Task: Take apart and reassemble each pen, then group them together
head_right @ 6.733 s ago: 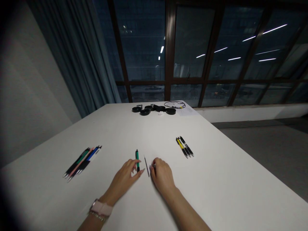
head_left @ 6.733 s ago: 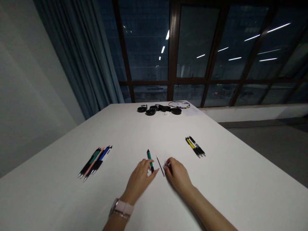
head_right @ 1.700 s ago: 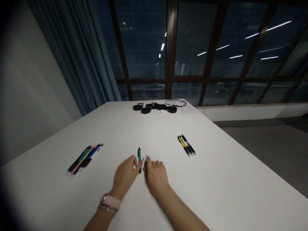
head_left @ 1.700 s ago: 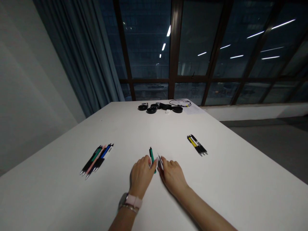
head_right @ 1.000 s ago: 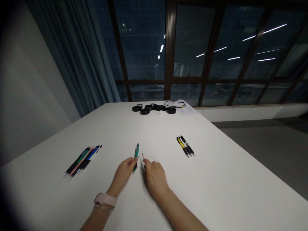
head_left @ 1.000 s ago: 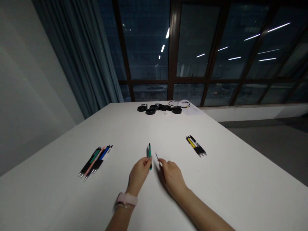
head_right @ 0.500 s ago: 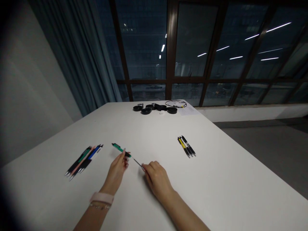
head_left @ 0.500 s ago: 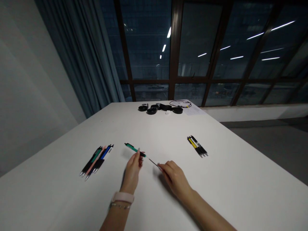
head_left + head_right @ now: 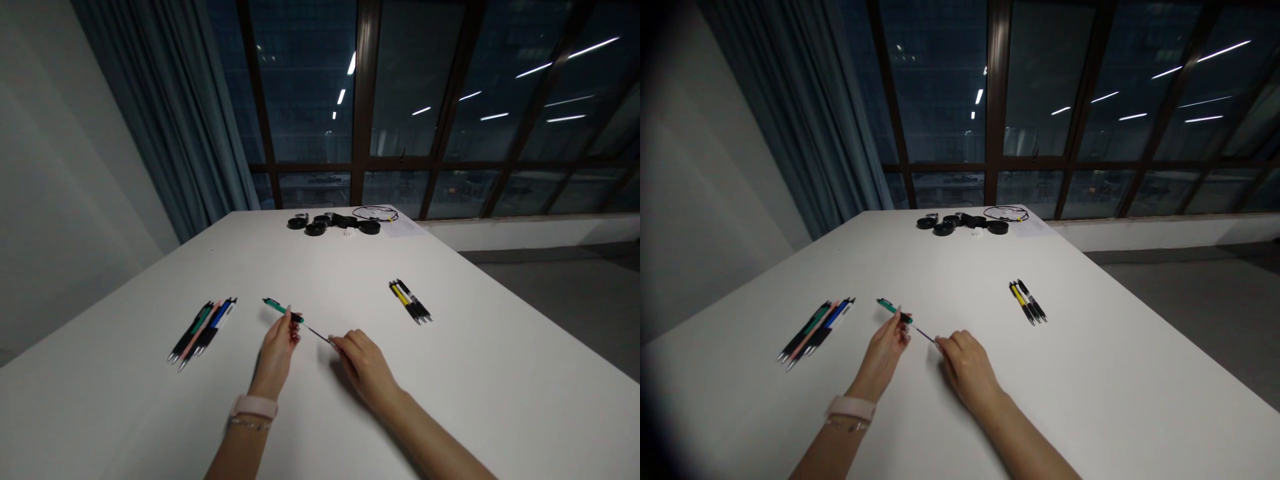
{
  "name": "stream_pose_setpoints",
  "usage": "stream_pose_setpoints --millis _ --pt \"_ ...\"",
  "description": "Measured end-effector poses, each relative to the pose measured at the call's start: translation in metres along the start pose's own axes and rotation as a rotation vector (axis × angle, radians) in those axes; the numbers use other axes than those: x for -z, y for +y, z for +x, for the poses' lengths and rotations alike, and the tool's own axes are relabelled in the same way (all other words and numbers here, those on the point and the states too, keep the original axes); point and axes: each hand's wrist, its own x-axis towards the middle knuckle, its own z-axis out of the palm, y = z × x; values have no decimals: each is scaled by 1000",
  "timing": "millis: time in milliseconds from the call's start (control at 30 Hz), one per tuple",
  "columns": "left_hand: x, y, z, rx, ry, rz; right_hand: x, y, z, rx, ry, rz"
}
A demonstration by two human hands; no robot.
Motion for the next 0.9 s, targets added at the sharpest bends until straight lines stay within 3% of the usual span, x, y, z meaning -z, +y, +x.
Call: stream_pose_setpoints --millis 400,700,900 --pt "4 -3 -2 -10 -66 67 -1 1 1 -24 10 -15" --pt "-21 -1 -30 209 -240 74 6 6 1 -151 254 194" --pt "-26 3 -41 285 -309 106 4 6 0 -202 275 289"
